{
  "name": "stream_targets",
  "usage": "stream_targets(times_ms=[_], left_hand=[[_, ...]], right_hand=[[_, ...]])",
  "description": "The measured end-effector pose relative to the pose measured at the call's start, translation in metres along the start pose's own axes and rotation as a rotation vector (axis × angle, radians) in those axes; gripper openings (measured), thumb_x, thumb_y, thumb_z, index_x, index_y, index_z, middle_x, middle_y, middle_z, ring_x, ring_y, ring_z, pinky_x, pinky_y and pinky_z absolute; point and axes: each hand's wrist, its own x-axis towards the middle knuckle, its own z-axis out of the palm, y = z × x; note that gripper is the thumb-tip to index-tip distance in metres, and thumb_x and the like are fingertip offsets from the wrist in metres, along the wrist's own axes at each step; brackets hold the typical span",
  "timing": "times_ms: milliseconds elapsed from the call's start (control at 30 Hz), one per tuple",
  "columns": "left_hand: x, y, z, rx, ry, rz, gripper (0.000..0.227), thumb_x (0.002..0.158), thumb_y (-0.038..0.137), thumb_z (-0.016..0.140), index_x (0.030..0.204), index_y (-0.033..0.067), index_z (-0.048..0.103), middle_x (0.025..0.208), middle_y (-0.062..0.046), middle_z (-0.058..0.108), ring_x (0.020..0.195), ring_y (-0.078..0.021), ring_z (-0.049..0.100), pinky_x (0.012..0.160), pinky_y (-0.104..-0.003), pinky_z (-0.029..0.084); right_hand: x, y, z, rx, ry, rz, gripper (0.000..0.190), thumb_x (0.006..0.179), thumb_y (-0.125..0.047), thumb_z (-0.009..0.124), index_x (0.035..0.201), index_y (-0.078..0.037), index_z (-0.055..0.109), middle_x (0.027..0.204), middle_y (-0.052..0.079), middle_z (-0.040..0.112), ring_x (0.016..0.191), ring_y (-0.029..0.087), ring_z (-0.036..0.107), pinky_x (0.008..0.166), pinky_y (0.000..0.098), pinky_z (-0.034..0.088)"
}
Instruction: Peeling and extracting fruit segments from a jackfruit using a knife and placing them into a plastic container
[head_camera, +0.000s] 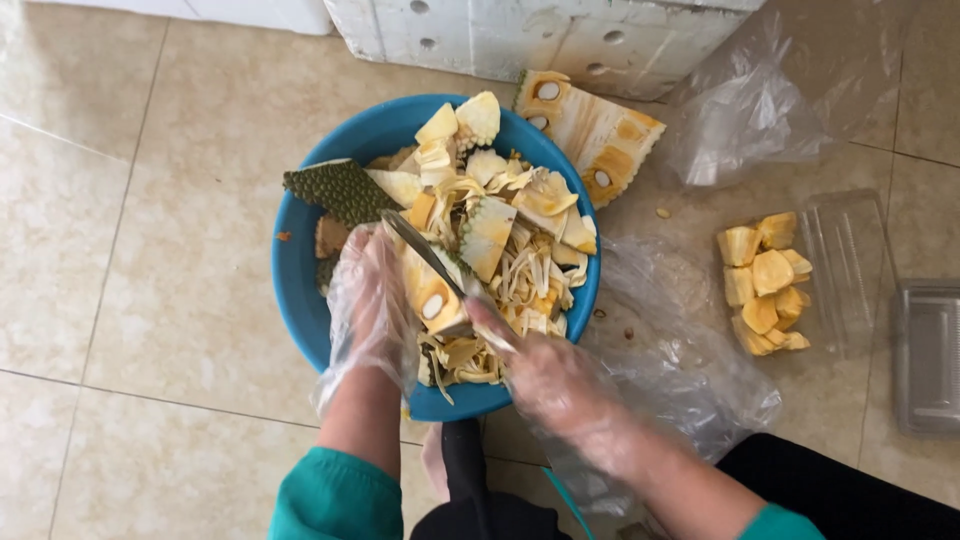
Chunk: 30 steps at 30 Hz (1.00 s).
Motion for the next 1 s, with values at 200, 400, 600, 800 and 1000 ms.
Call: stream_targets(times_ms=[200, 400, 600, 800, 1000], left_hand=[[0.005, -0.011, -0.004, -0.016, 0.088, -0.063, 0.064, 0.091, 0.045, 0.05, 0.154, 0.0361, 0.052, 0.145, 0.003, 0.066, 0.124, -0.0194, 0.067, 0.101, -0.035, 0.054], [0.01, -0.031, 0.001, -0.225, 0.036, 0.123, 0.037, 0.089, 0.037, 0.061, 0.123, 0.0241, 0.071, 0.104, 0.003, 0.076, 0.09, -0.0115, 0.07, 0.08, -0.027, 0.059], [0.008, -0.026, -0.004, 0.015, 0.136, 0.032, 0.045, 0.084, 0.047, 0.054, 0.122, 0.0305, 0.072, 0.106, 0.005, 0.074, 0.092, -0.0132, 0.068, 0.082, -0.03, 0.055], [0.035, -0.056, -0.006, -0.477, -0.105, 0.312, 0.017, 0.092, 0.033, 0.067, 0.099, 0.0176, 0.067, 0.087, 0.0, 0.069, 0.079, -0.0112, 0.065, 0.073, -0.028, 0.055], [0.028, -0.045, -0.024, 0.246, -0.009, 0.413, 0.052, 0.094, 0.053, 0.04, 0.128, 0.0243, 0.067, 0.138, 0.005, 0.064, 0.13, -0.0134, 0.058, 0.11, -0.029, 0.043]], right_hand=[[0.009, 0.035, -0.061, 1.185, -0.893, 0.277, 0.115, 0.094, 0.022, 0.047, 0.169, -0.04, -0.015, 0.065, -0.001, 0.052, 0.044, 0.007, 0.04, 0.036, 0.0181, 0.04], [0.014, 0.033, -0.06, 1.141, -0.967, 0.222, 0.098, 0.1, -0.003, 0.048, 0.171, -0.039, -0.009, 0.07, 0.003, 0.053, 0.049, 0.012, 0.048, 0.041, 0.027, 0.045], [-0.01, 0.02, -0.054, 1.214, -1.075, 0.26, 0.108, 0.101, 0.008, 0.048, 0.169, -0.047, -0.016, 0.071, -0.002, 0.043, 0.049, 0.009, 0.04, 0.04, 0.0178, 0.042], [0.038, 0.025, -0.046, 1.425, -1.248, 0.672, 0.028, 0.116, -0.014, 0.034, 0.104, -0.005, 0.057, 0.067, 0.001, 0.05, 0.043, 0.009, 0.039, 0.037, 0.0206, 0.037], [0.003, 0.03, -0.049, 1.205, -1.093, 0.31, 0.105, 0.102, 0.008, 0.046, 0.171, -0.048, -0.009, 0.072, 0.001, 0.051, 0.046, 0.008, 0.041, 0.038, 0.018, 0.045]])
